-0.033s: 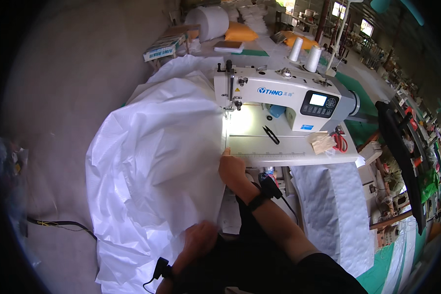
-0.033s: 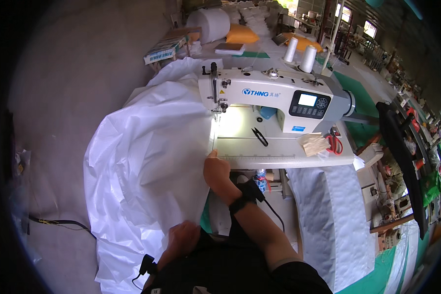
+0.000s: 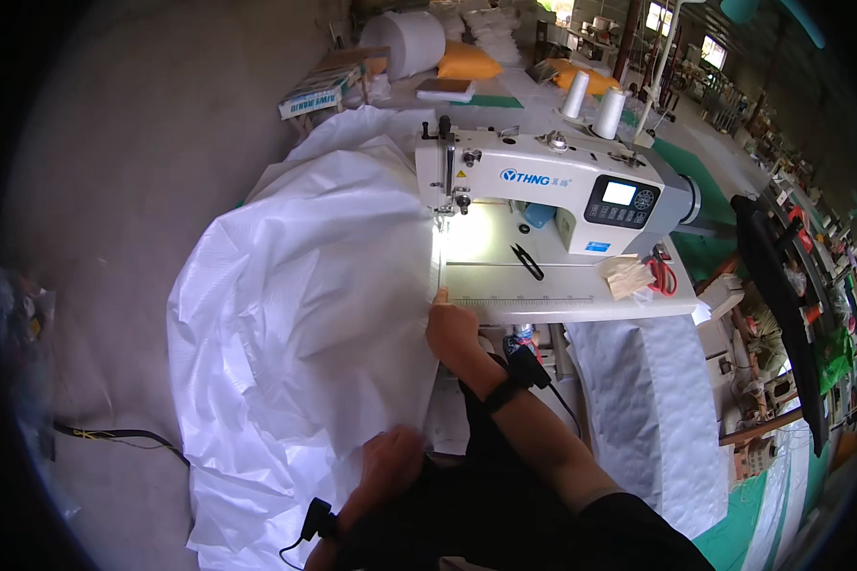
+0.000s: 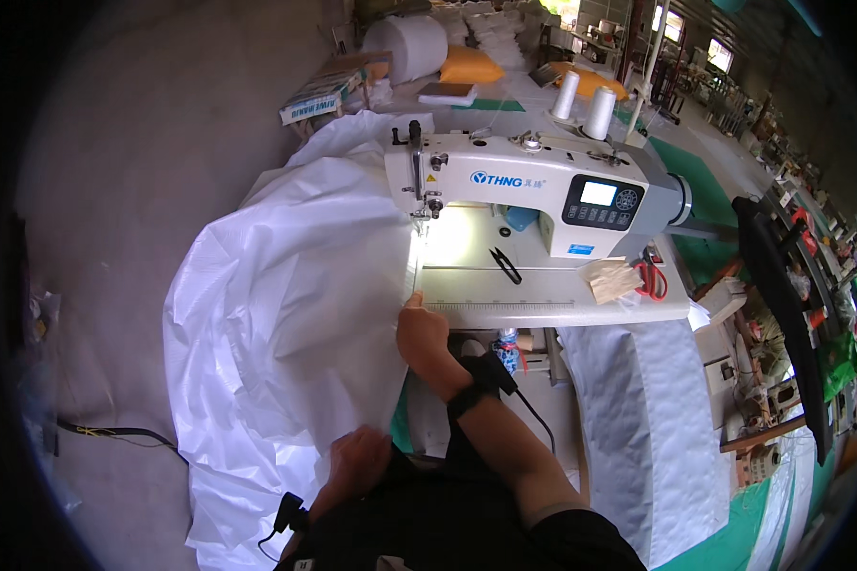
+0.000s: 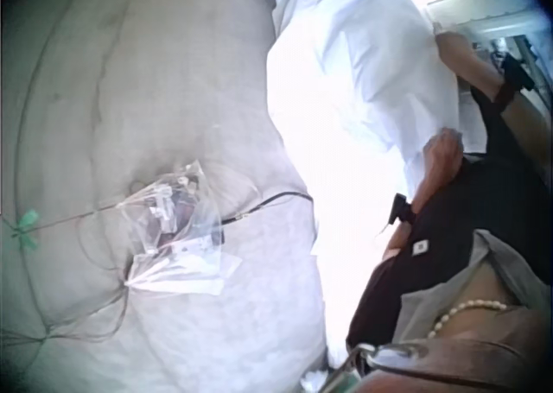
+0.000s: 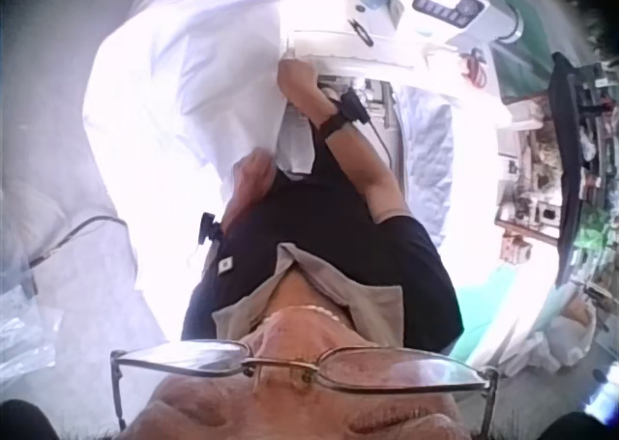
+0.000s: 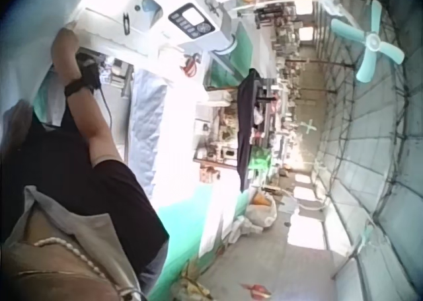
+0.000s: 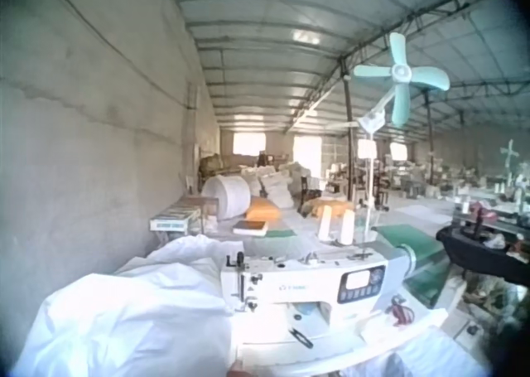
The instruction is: Sewing together large white plastic or synthetic fabric sheets using an industrial sewing machine.
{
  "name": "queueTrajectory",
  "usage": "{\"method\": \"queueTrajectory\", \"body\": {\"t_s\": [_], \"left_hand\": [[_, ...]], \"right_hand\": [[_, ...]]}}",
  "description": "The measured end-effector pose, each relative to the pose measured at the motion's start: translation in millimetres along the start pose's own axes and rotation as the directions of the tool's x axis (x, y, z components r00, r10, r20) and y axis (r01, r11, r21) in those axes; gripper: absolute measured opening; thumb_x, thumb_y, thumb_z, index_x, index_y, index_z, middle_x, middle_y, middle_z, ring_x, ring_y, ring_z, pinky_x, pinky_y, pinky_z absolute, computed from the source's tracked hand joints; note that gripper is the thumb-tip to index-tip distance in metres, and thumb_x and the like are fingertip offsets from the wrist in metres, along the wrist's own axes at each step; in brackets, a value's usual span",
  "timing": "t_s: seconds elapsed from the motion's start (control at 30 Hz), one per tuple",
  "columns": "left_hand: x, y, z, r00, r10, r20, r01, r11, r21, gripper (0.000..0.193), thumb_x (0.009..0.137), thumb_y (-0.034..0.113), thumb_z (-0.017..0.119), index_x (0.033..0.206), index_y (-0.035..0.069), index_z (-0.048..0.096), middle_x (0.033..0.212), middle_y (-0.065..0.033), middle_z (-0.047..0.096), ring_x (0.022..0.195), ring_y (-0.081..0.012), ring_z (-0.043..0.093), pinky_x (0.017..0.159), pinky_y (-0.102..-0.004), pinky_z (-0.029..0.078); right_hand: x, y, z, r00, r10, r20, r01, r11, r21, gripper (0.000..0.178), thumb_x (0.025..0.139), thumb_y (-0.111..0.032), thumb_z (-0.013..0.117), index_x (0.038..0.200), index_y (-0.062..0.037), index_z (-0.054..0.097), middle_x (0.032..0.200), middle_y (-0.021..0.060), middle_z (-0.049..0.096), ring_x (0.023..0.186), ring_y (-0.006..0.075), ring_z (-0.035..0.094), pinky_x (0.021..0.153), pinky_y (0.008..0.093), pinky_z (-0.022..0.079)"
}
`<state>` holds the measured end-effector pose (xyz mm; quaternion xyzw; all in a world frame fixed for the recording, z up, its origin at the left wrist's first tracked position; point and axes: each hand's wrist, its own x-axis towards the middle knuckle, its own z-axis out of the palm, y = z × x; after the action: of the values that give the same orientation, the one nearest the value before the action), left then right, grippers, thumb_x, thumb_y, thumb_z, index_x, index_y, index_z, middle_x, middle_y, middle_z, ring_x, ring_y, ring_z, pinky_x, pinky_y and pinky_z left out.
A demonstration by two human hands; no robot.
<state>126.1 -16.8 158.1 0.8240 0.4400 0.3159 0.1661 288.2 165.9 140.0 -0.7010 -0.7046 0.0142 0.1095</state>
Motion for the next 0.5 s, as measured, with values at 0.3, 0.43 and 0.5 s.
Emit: {"method": "queueTrajectory", "body": {"t_s": [0.3, 0.43, 0.5], "left_hand": [[47, -3, 30, 0.987, -0.085, -0.138, 0.106, 0.982, 0.154, 0.01, 0.083, 0.011, 0.06, 0.083, 0.004, 0.053, 0.079, -0.0143, 0.055, 0.076, -0.0372, 0.057, 0.066, -0.0474, 0.045], [67, -9, 42, 0.979, -0.192, -0.069, 0.199, 0.972, 0.124, 0.012, 0.085, 0.013, 0.06, 0.086, 0.003, 0.053, 0.08, -0.0157, 0.057, 0.072, -0.038, 0.058, 0.062, -0.048, 0.046], [76, -14, 48, 0.982, -0.174, -0.076, 0.182, 0.977, 0.115, 0.012, 0.085, 0.013, 0.059, 0.087, 0.004, 0.054, 0.08, -0.016, 0.057, 0.071, -0.0379, 0.058, 0.061, -0.0482, 0.046]], "right_hand": [[5, 5, -4, 0.998, 0.032, 0.051, -0.041, 0.982, 0.186, 0.062, 0.08, -0.007, 0.048, 0.136, 0.0125, 0.032, 0.078, 0.019, 0.068, 0.069, 0.0302, 0.068, 0.064, 0.0411, 0.053], [4, 7, -10, 0.991, 0.052, 0.123, -0.085, 0.957, 0.279, 0.064, 0.081, -0.008, 0.047, 0.139, 0.0117, 0.028, 0.079, 0.0196, 0.067, 0.07, 0.0323, 0.068, 0.066, 0.0409, 0.053], [3, 10, -8, 0.99, 0.054, 0.129, -0.091, 0.949, 0.302, 0.065, 0.081, -0.008, 0.047, 0.139, 0.0115, 0.027, 0.079, 0.0198, 0.067, 0.071, 0.0329, 0.067, 0.066, 0.041, 0.053]]}}
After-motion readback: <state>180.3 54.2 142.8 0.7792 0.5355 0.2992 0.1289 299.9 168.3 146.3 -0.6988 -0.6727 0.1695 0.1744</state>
